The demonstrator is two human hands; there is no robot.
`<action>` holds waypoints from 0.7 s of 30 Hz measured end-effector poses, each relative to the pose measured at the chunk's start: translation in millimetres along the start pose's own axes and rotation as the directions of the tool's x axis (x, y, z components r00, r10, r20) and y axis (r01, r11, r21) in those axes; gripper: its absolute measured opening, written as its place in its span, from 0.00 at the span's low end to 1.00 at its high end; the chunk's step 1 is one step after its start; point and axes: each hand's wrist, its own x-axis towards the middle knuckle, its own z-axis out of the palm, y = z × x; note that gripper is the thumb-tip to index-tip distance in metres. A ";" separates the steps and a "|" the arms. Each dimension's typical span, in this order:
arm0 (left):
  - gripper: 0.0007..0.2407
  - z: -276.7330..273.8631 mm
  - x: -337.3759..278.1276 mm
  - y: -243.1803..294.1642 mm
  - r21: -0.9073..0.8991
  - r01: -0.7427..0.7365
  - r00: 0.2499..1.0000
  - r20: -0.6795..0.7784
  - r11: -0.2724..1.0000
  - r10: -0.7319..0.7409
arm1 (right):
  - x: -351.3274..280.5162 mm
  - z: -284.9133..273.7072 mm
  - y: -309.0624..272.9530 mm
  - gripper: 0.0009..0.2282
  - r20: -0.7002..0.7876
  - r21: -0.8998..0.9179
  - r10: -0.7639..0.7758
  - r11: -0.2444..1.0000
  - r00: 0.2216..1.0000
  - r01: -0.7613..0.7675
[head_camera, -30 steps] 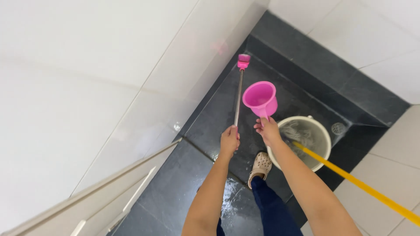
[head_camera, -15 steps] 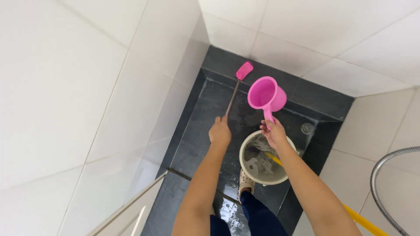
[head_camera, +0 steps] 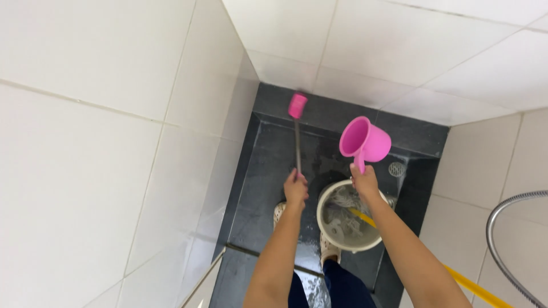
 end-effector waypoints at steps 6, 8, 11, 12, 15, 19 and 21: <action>0.21 -65.5 73.4 40.0 0.477 -0.349 0.869 -0.156 0.806 0.469 | 29.4 71.0 -4.5 0.16 -0.133 -0.382 -0.328 0.888 0.935 0.257; 0.19 -75.6 76.4 22.1 0.618 -0.405 0.831 -0.058 0.674 0.553 | 25.1 110.1 -29.8 0.15 -0.125 -0.363 -0.344 0.889 0.931 0.280; 0.19 -72.6 46.1 60.5 0.604 -0.358 0.902 0.026 0.712 0.432 | 22.5 161.9 -77.8 0.14 -0.098 -0.372 -0.412 0.859 0.906 0.350; 0.21 -71.4 27.9 78.3 0.463 -0.207 0.976 0.035 0.862 0.216 | 20.0 177.3 -89.4 0.14 -0.076 -0.401 -0.448 0.831 0.891 0.384; 0.24 -68.4 4.8 133.1 0.191 0.081 0.997 -0.014 0.978 -0.080 | 32.5 214.4 -107.1 0.14 -0.062 -0.422 -0.525 0.784 0.849 0.454; 0.23 -69.6 41.6 140.4 -0.059 0.045 0.999 -0.015 0.997 -0.046 | 31.6 231.8 -130.8 0.14 -0.109 -0.437 -0.528 0.786 0.842 0.437; 0.17 -64.4 58.8 150.8 -0.374 0.228 0.971 0.157 0.899 -0.180 | 38.4 227.1 -125.1 0.12 -0.126 -0.377 -0.590 0.772 0.797 0.512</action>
